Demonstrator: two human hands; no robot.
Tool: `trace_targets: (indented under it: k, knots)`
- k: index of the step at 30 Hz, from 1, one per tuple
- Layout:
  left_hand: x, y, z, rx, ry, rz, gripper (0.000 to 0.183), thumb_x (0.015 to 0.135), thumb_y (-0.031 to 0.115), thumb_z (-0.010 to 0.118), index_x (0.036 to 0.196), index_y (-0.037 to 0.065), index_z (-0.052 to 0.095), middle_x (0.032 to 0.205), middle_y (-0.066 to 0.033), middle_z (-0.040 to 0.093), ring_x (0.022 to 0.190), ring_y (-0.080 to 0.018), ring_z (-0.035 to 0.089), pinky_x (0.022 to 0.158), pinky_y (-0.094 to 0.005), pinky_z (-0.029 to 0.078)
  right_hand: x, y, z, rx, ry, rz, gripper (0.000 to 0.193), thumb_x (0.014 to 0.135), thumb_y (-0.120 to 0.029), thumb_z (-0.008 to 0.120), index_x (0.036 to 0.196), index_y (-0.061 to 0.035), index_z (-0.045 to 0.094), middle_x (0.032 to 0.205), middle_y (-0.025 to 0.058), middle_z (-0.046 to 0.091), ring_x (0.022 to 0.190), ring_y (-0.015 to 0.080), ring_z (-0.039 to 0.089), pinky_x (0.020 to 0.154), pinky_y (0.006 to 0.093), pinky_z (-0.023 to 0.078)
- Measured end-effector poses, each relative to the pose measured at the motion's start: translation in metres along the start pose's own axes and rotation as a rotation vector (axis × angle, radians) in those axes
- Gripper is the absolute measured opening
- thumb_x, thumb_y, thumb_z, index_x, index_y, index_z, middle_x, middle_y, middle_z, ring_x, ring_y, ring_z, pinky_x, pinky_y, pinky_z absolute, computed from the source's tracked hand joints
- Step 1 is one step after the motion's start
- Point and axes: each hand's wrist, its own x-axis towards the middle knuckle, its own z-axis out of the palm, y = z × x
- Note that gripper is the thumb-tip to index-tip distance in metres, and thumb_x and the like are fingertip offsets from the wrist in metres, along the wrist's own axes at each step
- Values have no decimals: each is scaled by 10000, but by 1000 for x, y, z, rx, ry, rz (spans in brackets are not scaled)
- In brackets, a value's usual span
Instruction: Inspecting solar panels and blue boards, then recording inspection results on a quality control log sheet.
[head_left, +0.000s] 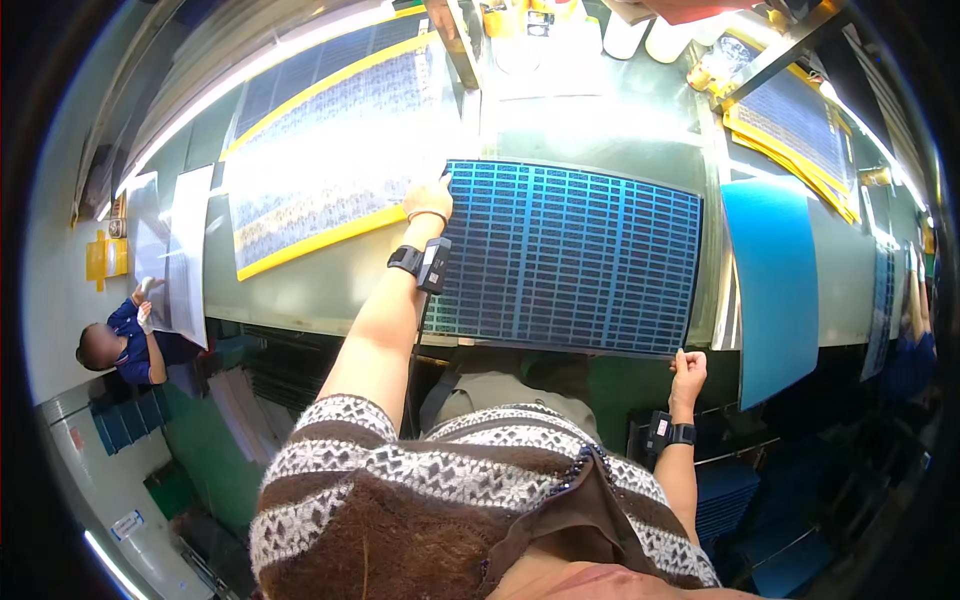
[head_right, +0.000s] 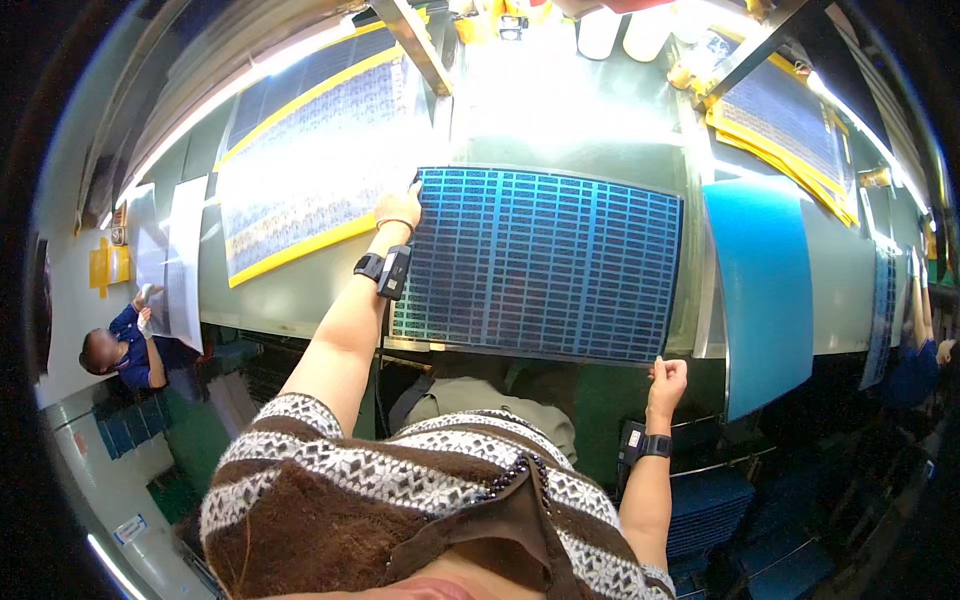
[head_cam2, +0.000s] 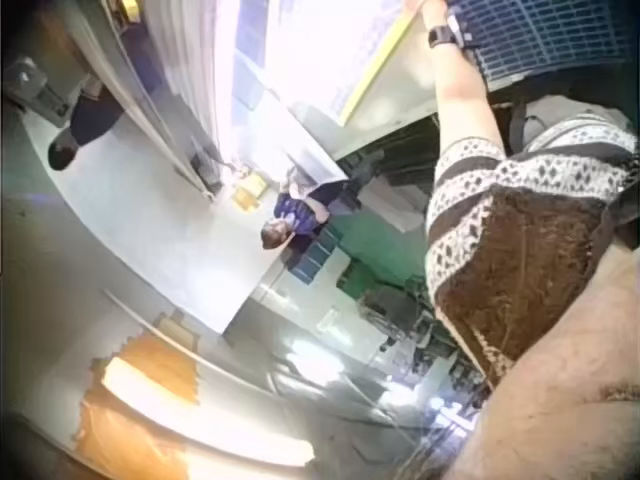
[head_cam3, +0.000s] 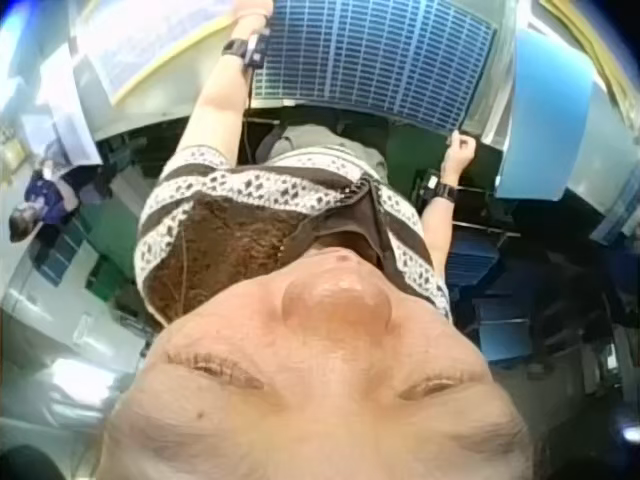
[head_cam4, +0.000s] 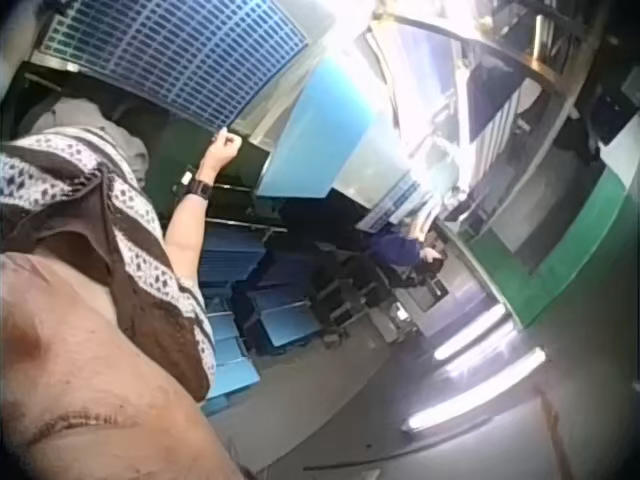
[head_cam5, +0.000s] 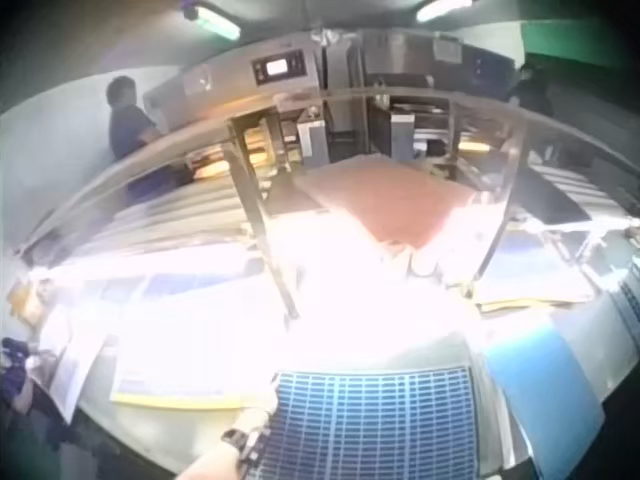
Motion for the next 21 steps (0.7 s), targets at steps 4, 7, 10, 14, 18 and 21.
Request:
trace_targets:
  k: [4,7,10,14,18,21]
  knots:
    - [-8,-5,-13,-86,19,-41,541,805,540,583,901,15,674,886,-232,655,875,-385,628,765,-436,497,2,-4,3,-12,-4,-14,175,886,-77,606,794,-69,457,677,-8,506,596,73,515,543,206,436]
    - [-11,-1,-21,-255,20,-89,440,778,435,669,842,0,657,813,-206,651,778,-347,631,724,-400,505,-1,-4,-1,-1,20,12,173,884,-74,607,792,-69,460,677,-4,514,599,71,517,542,203,435]
    - [-5,-31,4,-495,148,-33,357,734,322,750,854,7,633,731,-127,635,656,-264,607,654,-348,505,-1,-10,5,16,15,4,166,881,-78,612,794,-64,472,679,2,526,601,70,521,536,203,437]
    - [-8,-23,-13,-981,-363,-214,346,756,235,760,978,38,584,685,-37,603,538,-133,556,489,-275,465,2,-1,8,11,60,11,153,875,-97,626,803,-61,496,666,2,531,581,69,518,510,207,436]
    - [-11,-27,-20,-941,-407,-220,188,863,157,646,1003,45,589,729,-51,622,590,-121,595,485,-261,481,0,-10,14,-44,82,39,154,871,-123,640,798,-74,514,667,-12,540,581,60,517,511,197,425]
    - [-21,-15,-22,-1197,-179,57,155,887,103,605,1011,11,594,776,-75,640,672,-135,641,513,-257,532,-1,-14,10,-85,73,15,173,866,-134,650,779,-70,515,650,-10,543,566,62,513,504,200,419]
